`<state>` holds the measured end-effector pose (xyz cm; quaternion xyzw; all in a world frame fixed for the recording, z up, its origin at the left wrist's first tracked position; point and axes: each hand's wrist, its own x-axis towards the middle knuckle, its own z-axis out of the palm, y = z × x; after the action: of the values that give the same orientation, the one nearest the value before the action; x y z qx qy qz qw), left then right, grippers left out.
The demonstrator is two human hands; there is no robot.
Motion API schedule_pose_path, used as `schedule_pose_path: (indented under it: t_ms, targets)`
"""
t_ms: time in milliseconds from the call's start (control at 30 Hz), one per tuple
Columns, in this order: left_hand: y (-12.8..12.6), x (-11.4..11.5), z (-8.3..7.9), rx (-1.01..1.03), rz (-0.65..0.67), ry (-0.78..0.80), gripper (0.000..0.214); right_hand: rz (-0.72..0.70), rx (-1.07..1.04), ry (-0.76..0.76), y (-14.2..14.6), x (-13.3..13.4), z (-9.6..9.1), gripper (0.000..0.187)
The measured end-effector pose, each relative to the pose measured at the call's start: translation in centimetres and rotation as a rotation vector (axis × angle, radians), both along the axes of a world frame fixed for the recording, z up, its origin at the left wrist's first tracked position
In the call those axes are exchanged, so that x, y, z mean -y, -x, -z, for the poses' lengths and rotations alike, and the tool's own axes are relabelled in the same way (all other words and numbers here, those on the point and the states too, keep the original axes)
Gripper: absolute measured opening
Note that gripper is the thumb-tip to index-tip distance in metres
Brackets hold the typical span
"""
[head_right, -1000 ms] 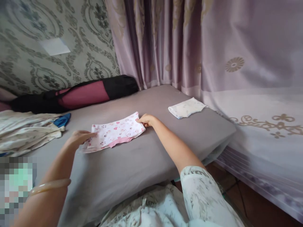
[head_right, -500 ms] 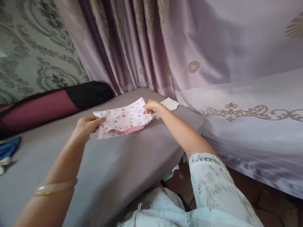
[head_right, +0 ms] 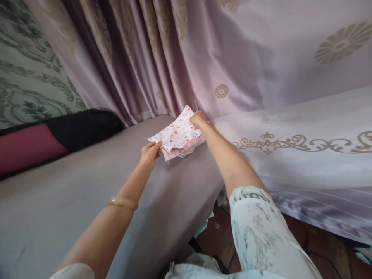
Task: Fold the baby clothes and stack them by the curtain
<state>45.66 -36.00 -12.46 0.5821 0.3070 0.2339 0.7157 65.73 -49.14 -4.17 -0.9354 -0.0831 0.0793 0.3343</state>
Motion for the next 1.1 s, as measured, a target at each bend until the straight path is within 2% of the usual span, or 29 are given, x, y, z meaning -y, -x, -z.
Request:
schedule_pose_path:
  t_ms: [100, 200, 433, 567, 733, 867, 1033, 1100]
  targets:
    - [-2.1, 1.3, 1.4, 0.005, -0.006, 0.066, 0.017, 0.018, 0.048, 0.150, -1.7, 0.3, 0.7, 0.026]
    - [-3.5, 2.3, 2.6, 0.007, -0.001, 0.111, 0.018, 0.027, 0.041, 0.233, -3.0, 0.5, 1.3, 0.022]
    - [-4.4, 3.1, 4.2, 0.002, 0.009, 0.121, 0.026, 0.050, -0.047, 0.287, -4.4, 0.7, 1.9, 0.018]
    - [-4.4, 3.0, 5.8, 0.014, 0.038, 0.030, 0.031, 0.067, -0.063, 0.282, -4.6, 0.5, 2.8, 0.021]
    - [-4.3, 3.0, 7.7, 0.010, 0.030, -0.164, 0.034, 0.058, 0.015, 0.311, -4.7, 0.4, 4.8, 0.022]
    - [-3.9, 3.1, 8.0, -0.048, 0.030, -0.293, 0.033, 0.086, 0.099, 0.342, -4.6, 0.5, 6.3, 0.029]
    - [-3.1, 3.4, 7.9, -0.015, -0.005, -0.402, 0.050, 0.087, 0.134, 0.386, -4.3, 0.7, 7.5, 0.035]
    - [-3.0, 3.5, 7.9, -0.007, 0.004, -0.463, 0.046, 0.089, 0.141, 0.384, -4.2, 0.6, 7.9, 0.040]
